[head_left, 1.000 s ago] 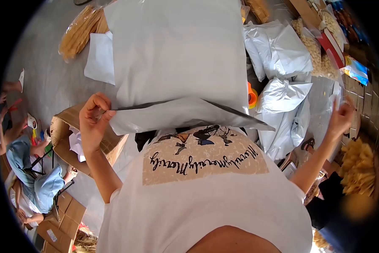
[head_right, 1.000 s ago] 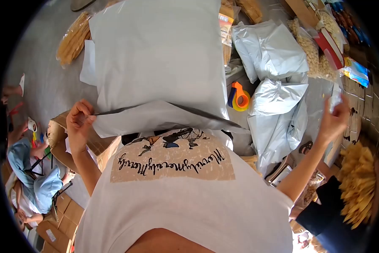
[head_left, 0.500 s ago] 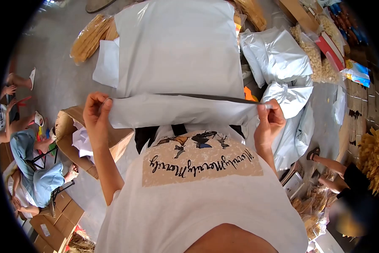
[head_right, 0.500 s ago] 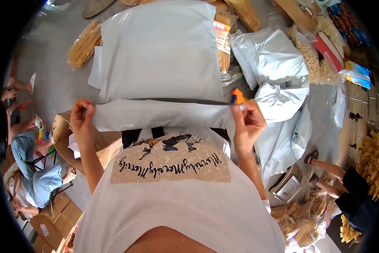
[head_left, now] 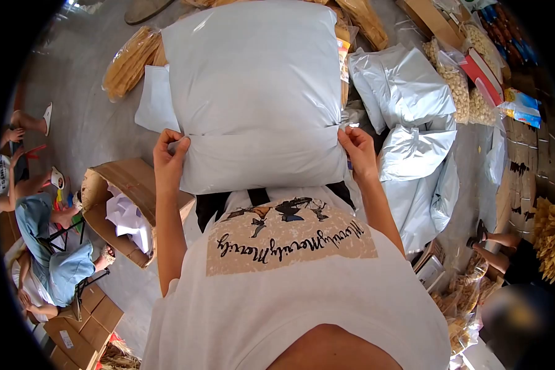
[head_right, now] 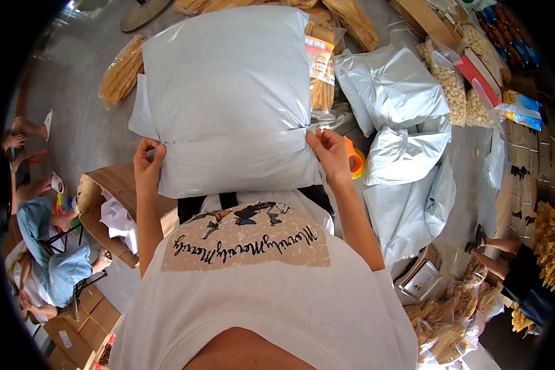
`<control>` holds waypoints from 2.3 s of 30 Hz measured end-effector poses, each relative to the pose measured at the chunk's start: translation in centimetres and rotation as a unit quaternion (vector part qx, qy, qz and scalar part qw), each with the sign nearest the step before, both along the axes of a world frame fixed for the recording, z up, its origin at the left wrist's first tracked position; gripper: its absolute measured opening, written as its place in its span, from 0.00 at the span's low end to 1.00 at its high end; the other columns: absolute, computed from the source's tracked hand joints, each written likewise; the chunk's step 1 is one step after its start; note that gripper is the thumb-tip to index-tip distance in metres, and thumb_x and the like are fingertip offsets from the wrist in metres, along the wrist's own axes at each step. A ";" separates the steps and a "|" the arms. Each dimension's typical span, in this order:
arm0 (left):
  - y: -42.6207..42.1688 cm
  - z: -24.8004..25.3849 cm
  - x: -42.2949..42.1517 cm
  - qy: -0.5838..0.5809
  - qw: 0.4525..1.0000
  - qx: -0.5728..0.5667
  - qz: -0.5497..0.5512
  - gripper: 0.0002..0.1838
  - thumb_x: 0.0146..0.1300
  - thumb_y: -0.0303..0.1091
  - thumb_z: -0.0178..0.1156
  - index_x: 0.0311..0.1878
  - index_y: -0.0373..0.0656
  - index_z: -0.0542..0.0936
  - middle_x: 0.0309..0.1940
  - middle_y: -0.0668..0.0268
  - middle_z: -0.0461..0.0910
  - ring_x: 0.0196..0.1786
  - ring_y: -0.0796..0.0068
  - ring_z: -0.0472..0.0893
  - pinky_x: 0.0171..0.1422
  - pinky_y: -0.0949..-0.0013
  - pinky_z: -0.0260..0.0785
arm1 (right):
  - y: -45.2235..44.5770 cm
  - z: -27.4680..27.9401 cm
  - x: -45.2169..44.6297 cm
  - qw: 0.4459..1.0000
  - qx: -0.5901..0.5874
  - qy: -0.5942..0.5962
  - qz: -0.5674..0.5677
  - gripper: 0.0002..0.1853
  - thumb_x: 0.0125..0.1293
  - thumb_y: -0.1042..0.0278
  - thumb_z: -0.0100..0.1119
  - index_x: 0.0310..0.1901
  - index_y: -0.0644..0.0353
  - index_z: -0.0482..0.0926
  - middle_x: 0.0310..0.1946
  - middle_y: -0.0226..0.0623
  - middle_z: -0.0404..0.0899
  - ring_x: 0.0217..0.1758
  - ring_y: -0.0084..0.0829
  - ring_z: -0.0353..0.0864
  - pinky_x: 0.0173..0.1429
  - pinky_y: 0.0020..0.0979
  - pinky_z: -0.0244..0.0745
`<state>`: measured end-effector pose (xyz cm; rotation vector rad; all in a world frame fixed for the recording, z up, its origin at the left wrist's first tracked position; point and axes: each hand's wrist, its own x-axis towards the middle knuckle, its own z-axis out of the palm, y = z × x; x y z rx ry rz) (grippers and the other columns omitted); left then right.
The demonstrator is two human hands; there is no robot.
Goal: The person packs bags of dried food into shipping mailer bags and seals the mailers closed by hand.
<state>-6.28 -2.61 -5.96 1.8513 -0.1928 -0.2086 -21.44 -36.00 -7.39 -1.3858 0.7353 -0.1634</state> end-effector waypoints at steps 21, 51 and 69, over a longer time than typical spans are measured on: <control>-3.7 1.4 -3.0 -0.034 0.996 0.056 -0.055 0.51 0.44 0.44 0.67 0.66 0.35 0.48 0.61 0.51 0.59 0.62 0.61 0.60 0.65 0.62 0.49 | 1.4 3.1 1.1 0.976 -0.165 -0.001 0.144 0.38 0.50 0.44 0.62 0.53 0.68 0.67 0.35 0.31 0.72 0.31 0.19 0.70 0.34 0.20 0.65; -20.8 5.4 5.6 0.239 0.928 -0.128 -0.254 0.34 0.61 0.33 0.48 0.65 0.35 0.45 0.48 0.56 0.74 0.45 0.69 0.76 0.47 0.71 0.66 | -22.8 1.0 -13.7 0.930 0.087 -0.166 -0.318 0.23 0.59 0.55 0.53 0.49 0.66 0.71 0.45 0.42 0.73 0.47 0.31 0.73 0.54 0.33 0.66; -13.2 -12.1 5.7 0.152 0.940 0.303 0.041 0.41 0.39 0.35 0.68 0.60 0.47 0.60 0.59 0.50 0.57 0.62 0.51 0.57 0.60 0.57 0.57 | -5.3 7.6 10.5 0.910 -0.395 -0.108 0.061 0.08 0.61 0.70 0.53 0.37 0.65 0.77 0.26 0.30 0.78 0.30 0.17 0.73 0.36 0.20 0.68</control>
